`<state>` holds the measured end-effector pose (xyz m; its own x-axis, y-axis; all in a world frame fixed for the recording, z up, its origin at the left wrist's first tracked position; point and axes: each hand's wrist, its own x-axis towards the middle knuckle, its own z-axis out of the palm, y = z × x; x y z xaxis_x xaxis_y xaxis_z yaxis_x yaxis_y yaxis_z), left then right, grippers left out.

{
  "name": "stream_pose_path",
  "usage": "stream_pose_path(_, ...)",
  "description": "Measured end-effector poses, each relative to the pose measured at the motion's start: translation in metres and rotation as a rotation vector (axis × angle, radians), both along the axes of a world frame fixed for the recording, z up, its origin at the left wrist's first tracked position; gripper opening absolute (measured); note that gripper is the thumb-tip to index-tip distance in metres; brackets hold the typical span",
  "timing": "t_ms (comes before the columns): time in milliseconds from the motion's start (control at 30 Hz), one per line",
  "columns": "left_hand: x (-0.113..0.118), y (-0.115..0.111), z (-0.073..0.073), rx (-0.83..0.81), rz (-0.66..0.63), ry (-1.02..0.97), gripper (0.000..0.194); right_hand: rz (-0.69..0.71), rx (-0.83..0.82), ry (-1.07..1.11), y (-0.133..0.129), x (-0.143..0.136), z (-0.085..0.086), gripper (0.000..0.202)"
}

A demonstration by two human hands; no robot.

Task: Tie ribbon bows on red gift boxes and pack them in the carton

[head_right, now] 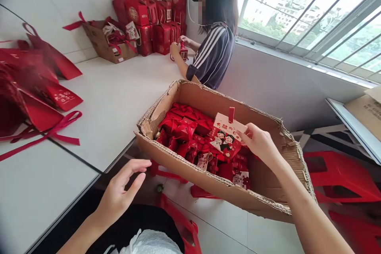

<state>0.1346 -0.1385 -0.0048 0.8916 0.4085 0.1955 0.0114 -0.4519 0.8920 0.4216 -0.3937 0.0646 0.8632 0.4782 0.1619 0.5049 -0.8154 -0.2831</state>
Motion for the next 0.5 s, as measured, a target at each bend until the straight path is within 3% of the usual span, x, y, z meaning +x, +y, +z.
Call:
stream_pose_path(100, 0.029, 0.005, 0.030, 0.101, -0.007, -0.174, 0.043, 0.119, 0.320, 0.011, 0.013, -0.032, 0.028, 0.020)
stream_pose_path(200, 0.067, 0.009, 0.066, 0.078, -0.101, -0.268, 0.076, 0.372, 0.557, -0.134, 0.034, -0.058, 0.053, 0.008)
stream_pose_path(267, 0.091, 0.010, 0.081, 0.012, -0.145, -0.217, 0.058, 0.541, 0.633, -0.176, 0.048, -0.065, 0.061, 0.017)
stream_pose_path(333, 0.110, 0.009, 0.084, -0.114, -0.079, -0.193, 0.038, 0.656, 0.695, -0.119, 0.059, -0.063, 0.059, 0.032)
stream_pose_path(433, 0.129, 0.002, 0.074, -0.344, 0.117, -0.309, 0.041, 0.672, 0.714, 0.061, 0.072, -0.051, 0.040, 0.068)
stream_pose_path(500, 0.134, -0.004, 0.066, -0.380, 0.130, -0.341, 0.043, 0.643, 0.687, 0.261, 0.078, -0.043, 0.021, 0.080)
